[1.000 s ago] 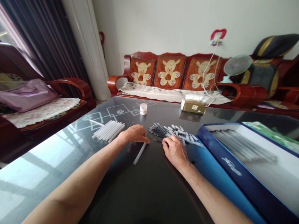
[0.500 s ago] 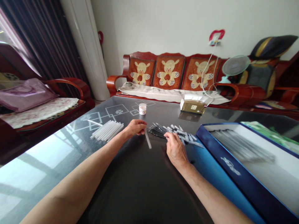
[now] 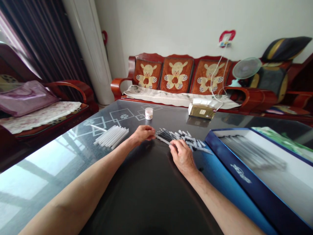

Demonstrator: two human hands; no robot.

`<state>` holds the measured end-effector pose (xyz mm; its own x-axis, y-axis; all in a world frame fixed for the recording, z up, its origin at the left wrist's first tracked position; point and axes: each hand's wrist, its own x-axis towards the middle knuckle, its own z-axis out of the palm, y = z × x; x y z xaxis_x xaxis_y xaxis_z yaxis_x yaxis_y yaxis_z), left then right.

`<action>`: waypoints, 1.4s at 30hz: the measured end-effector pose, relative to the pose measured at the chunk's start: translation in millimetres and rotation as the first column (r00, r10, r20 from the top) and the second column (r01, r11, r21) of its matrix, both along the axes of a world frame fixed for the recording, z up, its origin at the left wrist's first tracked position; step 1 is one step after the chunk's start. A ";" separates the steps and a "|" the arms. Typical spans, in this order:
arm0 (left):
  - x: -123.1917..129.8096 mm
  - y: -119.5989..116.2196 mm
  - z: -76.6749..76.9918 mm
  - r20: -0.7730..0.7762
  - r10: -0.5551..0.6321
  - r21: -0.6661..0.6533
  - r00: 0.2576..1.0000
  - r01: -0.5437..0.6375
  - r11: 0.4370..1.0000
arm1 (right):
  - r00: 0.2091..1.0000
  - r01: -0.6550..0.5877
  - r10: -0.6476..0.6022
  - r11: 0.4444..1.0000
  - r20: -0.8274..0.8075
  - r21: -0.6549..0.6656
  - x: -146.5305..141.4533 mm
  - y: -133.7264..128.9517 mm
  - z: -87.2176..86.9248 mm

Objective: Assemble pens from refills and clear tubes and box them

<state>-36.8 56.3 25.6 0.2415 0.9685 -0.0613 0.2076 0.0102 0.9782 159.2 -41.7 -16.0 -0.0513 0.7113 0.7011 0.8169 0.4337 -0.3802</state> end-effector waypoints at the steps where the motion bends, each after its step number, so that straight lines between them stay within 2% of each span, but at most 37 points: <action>1: -0.3 -2.3 0.2 -0.082 -0.014 0.143 0.997 0.026 0.989 | 1.000 0.011 -0.011 1.000 0.003 -0.001 0.6 0.7 -0.7; 2: 0.1 -5.5 0.5 -0.196 -0.033 0.321 0.980 0.096 0.942 | 1.000 0.022 -0.022 1.000 0.005 -0.005 1.0 1.3 -1.3; 3: 1.4 -9.5 0.8 -0.336 -0.043 0.496 0.941 0.216 0.841 | 1.000 0.029 -0.029 1.000 0.006 -0.010 1.3 1.7 -1.8; 4: 3.8 -14.2 0.9 -0.474 -0.043 0.614 0.880 0.365 0.700 | 0.999 0.032 -0.032 0.999 0.007 -0.015 1.4 2.1 -2.3; 5: 7.1 -19.3 0.8 -0.582 -0.039 0.657 0.813 0.497 0.566 | 0.999 0.032 -0.032 0.999 0.007 -0.019 1.5 2.3 -2.6; 6: 11.2 -24.5 0.2 -0.649 -0.041 0.658 0.760 0.588 0.470 | 1.000 0.029 -0.029 0.999 0.006 -0.022 1.6 2.4 -2.7; 7: 15.6 -29.3 -0.7 -0.692 -0.044 0.645 0.720 0.645 0.409 | 1.000 0.025 -0.025 0.999 0.004 -0.023 1.6 2.4 -2.6; 8: 19.8 -33.4 -1.9 -0.716 -0.044 0.632 0.697 0.673 0.384 | 1.000 0.020 -0.020 1.000 0.001 -0.023 1.6 2.3 -2.2; 10: 25.6 -38.1 -5.1 -0.731 -0.031 0.620 0.682 0.682 0.388 | 1.000 0.004 -0.004 1.000 -0.016 -0.025 1.7 1.8 -0.6; 16: 17.3 -25.4 -17.0 -0.650 0.111 0.691 0.752 0.523 0.499 | 0.986 -0.078 0.075 0.997 -0.147 -0.015 4.1 1.0 2.6; 21: 12.9 -17.9 -24.1 -0.619 0.110 0.690 0.778 0.472 0.549 | 0.952 -0.070 0.075 0.997 -0.296 0.028 2.9 -1.6 2.7; 26: 17.5 -21.7 -25.0 -0.614 0.051 0.686 0.788 0.501 0.527 | 0.924 -0.119 0.126 0.992 -0.362 0.041 3.5 -3.5 7.0; 35: 17.2 -24.0 -23.2 -0.646 0.028 0.656 0.763 0.536 0.531 | 0.868 -0.090 0.064 0.996 -0.492 -0.029 3.9 0.2 1.5; 39: 18.3 -26.9 -21.0 -0.651 0.001 0.659 0.759 0.565 0.496 | 0.857 -0.120 0.086 0.992 -0.508 -0.033 3.7 0.4 1.1; 42: 19.2 -29.0 -20.0 -0.642 -0.020 0.674 0.766 0.577 0.461 | 0.802 -0.165 0.086 0.983 -0.591 -0.081 2.8 0.7 2.9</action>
<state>-17.7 27.3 5.6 0.7266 0.4962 0.4751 0.4414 -0.8672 0.2307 162.0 -41.0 -13.1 0.2444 0.8085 0.5353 0.3653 0.4346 -0.8232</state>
